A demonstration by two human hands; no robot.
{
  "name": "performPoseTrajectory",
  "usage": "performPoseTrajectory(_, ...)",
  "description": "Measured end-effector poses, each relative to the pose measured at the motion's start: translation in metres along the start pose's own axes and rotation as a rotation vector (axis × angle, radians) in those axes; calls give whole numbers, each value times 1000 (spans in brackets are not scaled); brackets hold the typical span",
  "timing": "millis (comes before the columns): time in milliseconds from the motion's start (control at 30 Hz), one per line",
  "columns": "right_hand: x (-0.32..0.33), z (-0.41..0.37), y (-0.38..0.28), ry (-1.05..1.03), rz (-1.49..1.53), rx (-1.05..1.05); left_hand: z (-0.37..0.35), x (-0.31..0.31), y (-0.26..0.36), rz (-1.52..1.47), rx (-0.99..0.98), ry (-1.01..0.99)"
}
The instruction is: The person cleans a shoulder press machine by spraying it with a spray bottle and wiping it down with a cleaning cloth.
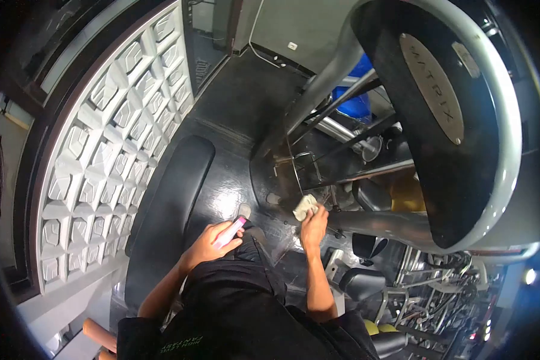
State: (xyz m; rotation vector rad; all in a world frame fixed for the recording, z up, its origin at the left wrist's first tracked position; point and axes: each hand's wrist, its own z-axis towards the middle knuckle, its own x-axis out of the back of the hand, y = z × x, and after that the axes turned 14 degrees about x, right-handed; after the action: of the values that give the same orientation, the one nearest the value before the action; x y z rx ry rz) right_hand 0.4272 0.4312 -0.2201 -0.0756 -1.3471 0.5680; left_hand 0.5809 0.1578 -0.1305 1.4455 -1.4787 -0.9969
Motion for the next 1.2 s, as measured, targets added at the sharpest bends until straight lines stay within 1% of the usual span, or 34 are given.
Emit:
performPoseTrajectory(33,10,-9,2,-1,-12,-126,-5,2,5,25,-5,-1)
performPoseTrajectory(67,11,-11,6,12,-14,-138,-5,2,3,33,-13,-15)
performPoseTrajectory(133,12,-15,18,2,15,-62,-7,0,-5,-53,-143,15)
performPoseTrajectory(167,6,-6,16,18,-15,45,-8,1,-8,-79,-78,-37)
performPoseTrajectory(200,-2,6,15,5,-16,146,-10,-2,-9,-76,-84,-50)
performPoseTrajectory(267,-8,47,-13,-9,79,196,-14,-8,-4,-52,-22,-47)
performPoseTrajectory(300,-20,68,-17,31,126,260,-15,-12,-5,8,-70,-39)
performPoseTrajectory(333,-28,88,-26,24,146,266,-17,-15,-3,17,-70,-43)
performPoseTrajectory(367,-37,108,-32,7,152,247,-20,-17,1,78,-19,-85)
performPoseTrajectory(400,-46,123,-34,34,186,293,-23,-19,3,138,34,-124)
performPoseTrajectory(467,-52,145,-44,-2,168,276,-24,-29,2,135,3,-140)
performPoseTrajectory(500,-50,144,-45,-17,178,264,-23,-35,0,80,-41,-125)
performPoseTrajectory(533,-47,139,-45,-33,187,248,-21,-41,-2,25,-82,-114)
performPoseTrajectory(567,-49,128,-38,-13,202,226,-17,-45,-4,37,-80,-124)
performPoseTrajectory(600,-48,116,-29,-12,177,216,-12,-51,-6,53,-53,-145)
performPoseTrajectory(667,-35,82,-9,14,220,227,-2,-66,-8,75,-25,-176)
performPoseTrajectory(733,-12,40,10,2,182,247,9,-85,-6,-128,34,-217)
performPoseTrajectory(767,-1,18,20,-21,144,237,15,-92,-6,-117,31,-229)
performPoseTrajectory(800,9,-2,32,-44,105,224,21,-99,-6,17,-37,-214)
performPoseTrajectory(833,18,-23,48,-32,101,155,26,-106,-5,150,-107,-198)
performPoseTrajectory(867,26,-42,64,-24,100,85,30,-112,-1,157,-109,-211)
performPoseTrajectory(933,39,-70,95,23,1,-73,37,-122,8,162,0,-245)
performPoseTrajectory(967,46,-79,106,28,-45,-145,41,-126,9,171,1,-253)
performPoseTrajectory(1000,52,-84,120,14,-30,-132,47,-130,10,170,55,-271)
performPoseTrajectory(1033,55,-86,120,15,2,-146,52,-135,11,168,108,-289)
performPoseTrajectory(1067,56,-86,116,17,34,-159,56,-141,13,175,106,-295)
performPoseTrajectory(1133,42,-80,112,77,87,-167,63,-155,15,232,30,-280)
performPoseTrajectory(1167,37,-74,106,89,119,-147,65,-161,14,236,26,-277)
performPoseTrajectory(1200,34,-67,101,131,187,-83,68,-167,13,229,27,-280)
